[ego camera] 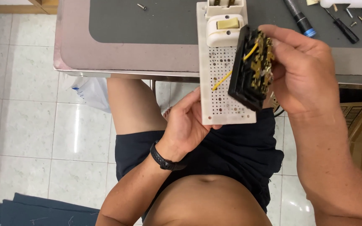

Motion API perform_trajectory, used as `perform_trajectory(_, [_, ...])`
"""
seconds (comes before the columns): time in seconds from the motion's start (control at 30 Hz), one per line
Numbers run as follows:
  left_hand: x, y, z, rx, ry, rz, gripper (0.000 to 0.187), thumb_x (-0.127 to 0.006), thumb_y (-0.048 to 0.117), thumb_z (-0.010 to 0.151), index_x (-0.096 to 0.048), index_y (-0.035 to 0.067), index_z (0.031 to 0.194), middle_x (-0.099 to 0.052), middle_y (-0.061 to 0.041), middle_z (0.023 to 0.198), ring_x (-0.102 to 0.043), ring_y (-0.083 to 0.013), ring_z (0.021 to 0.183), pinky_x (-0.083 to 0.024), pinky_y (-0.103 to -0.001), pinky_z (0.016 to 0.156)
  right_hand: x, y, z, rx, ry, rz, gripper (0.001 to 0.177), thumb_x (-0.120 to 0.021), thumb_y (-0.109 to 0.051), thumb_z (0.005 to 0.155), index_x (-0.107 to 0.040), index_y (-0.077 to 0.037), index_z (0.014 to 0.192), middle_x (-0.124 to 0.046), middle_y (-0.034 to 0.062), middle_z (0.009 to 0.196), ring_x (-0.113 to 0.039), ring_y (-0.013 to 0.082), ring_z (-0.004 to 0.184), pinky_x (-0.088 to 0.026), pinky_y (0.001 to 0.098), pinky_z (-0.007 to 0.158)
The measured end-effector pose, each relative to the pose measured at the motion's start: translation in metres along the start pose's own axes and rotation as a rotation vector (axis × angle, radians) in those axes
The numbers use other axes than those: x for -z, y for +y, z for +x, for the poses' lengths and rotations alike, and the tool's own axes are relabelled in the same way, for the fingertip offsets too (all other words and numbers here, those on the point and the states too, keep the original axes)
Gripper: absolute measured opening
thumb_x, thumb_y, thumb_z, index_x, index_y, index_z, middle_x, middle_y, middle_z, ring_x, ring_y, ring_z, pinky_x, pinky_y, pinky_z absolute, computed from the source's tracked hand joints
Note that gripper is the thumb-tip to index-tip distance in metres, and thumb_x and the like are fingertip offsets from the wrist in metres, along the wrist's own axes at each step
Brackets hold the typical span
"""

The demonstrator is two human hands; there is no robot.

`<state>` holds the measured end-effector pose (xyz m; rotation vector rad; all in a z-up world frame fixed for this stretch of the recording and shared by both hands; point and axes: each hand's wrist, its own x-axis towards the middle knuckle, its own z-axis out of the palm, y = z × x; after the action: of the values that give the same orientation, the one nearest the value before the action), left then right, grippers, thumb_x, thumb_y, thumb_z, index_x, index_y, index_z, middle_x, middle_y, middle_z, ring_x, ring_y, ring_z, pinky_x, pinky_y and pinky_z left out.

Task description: The person holds a black electrical switch component and a white plastic housing, inserting wires into the switch terminals. They use a screwdriver to tighten the screws securing the wires and then place the switch into the housing.

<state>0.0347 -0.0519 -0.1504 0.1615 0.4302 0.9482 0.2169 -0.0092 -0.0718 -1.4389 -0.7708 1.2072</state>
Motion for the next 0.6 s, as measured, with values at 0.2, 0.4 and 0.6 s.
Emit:
perform_trajectory(0.2, [0.003,-0.005,0.002,0.018,-0.06,-0.016,0.039,-0.041,0.024,0.105,-0.056,-0.004,0.128,-0.069,-0.015,0.105,-0.067,-0.0258,0.077,-0.057,-0.036,0.055,-0.007,-0.004,-0.004,0.178,-0.032,-0.203,0.023,-0.055,-0.006,0.097,-0.072,-0.01,0.112,-0.07,-0.0004,0.09,-0.057,0.0032,0.062,-0.043,0.0128,0.047])
perform_trajectory(0.4, [0.006,-0.007,-0.008,-0.027,-0.233,0.112,0.056,-0.05,0.04,0.099,-0.045,-0.001,0.137,-0.067,-0.02,0.096,-0.066,-0.0294,0.072,-0.056,-0.037,0.059,-0.011,-0.007,0.005,0.384,0.021,-0.245,0.022,-0.056,-0.003,0.099,-0.073,-0.008,0.111,-0.068,0.0009,0.091,-0.058,0.006,0.064,-0.045,0.015,0.045])
perform_trajectory(0.6, [-0.01,0.002,0.0,-0.16,0.128,0.485,0.035,-0.066,0.039,0.086,-0.067,0.004,0.089,-0.066,-0.01,0.069,-0.062,-0.018,0.053,-0.054,-0.029,0.043,-0.015,-0.006,0.009,0.452,0.005,-0.263,0.02,-0.057,-0.001,0.1,-0.074,-0.006,0.11,-0.069,0.0025,0.086,-0.055,0.0056,0.059,-0.042,0.0156,0.044])
